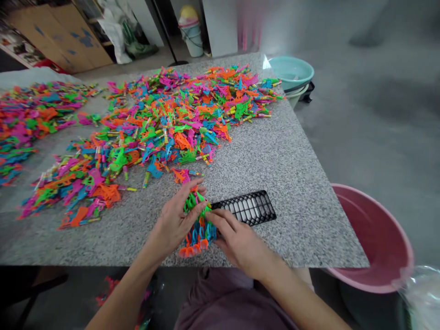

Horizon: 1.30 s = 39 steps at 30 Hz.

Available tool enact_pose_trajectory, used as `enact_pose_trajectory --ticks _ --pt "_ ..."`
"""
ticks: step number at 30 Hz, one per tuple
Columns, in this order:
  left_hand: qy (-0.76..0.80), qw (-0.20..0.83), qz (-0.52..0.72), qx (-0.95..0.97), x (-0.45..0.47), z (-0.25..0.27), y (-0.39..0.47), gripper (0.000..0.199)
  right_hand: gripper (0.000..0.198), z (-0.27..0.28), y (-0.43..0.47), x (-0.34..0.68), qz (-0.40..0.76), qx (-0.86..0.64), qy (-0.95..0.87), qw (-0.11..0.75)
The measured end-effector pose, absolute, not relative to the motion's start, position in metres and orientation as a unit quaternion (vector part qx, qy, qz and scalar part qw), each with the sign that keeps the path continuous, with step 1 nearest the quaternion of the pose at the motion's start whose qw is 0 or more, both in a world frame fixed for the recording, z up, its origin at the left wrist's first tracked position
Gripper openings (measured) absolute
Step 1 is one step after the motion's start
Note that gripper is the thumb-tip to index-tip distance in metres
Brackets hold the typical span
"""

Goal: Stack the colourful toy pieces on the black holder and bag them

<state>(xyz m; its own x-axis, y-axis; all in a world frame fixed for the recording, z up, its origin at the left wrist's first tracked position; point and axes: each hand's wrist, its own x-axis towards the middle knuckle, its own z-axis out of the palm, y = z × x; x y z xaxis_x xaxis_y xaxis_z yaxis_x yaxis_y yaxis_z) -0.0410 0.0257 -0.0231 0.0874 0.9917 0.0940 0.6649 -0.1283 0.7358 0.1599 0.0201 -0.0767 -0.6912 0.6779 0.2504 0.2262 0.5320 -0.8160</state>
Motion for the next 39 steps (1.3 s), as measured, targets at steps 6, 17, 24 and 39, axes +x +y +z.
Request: enact_pose_trajectory --ticks 6,17,24,39 --pt "0.61 0.309 0.32 0.656 -0.045 -0.023 0.023 0.037 0.062 -0.077 0.013 0.161 0.374 -0.278 -0.838 0.282" --pt "0.616 0.303 0.36 0.632 -0.044 -0.024 0.007 0.047 0.065 -0.086 0.003 0.166 0.377 -0.292 -0.838 0.264" --pt "0.488 0.107 0.288 0.817 -0.048 -0.018 -0.035 0.06 0.052 -0.07 0.065 0.166 0.334 -0.319 -0.827 0.322" --pt "0.477 0.124 0.268 0.828 -0.049 -0.019 -0.033 0.047 0.009 -0.091 0.162 0.15 0.119 -0.462 -0.864 0.159"
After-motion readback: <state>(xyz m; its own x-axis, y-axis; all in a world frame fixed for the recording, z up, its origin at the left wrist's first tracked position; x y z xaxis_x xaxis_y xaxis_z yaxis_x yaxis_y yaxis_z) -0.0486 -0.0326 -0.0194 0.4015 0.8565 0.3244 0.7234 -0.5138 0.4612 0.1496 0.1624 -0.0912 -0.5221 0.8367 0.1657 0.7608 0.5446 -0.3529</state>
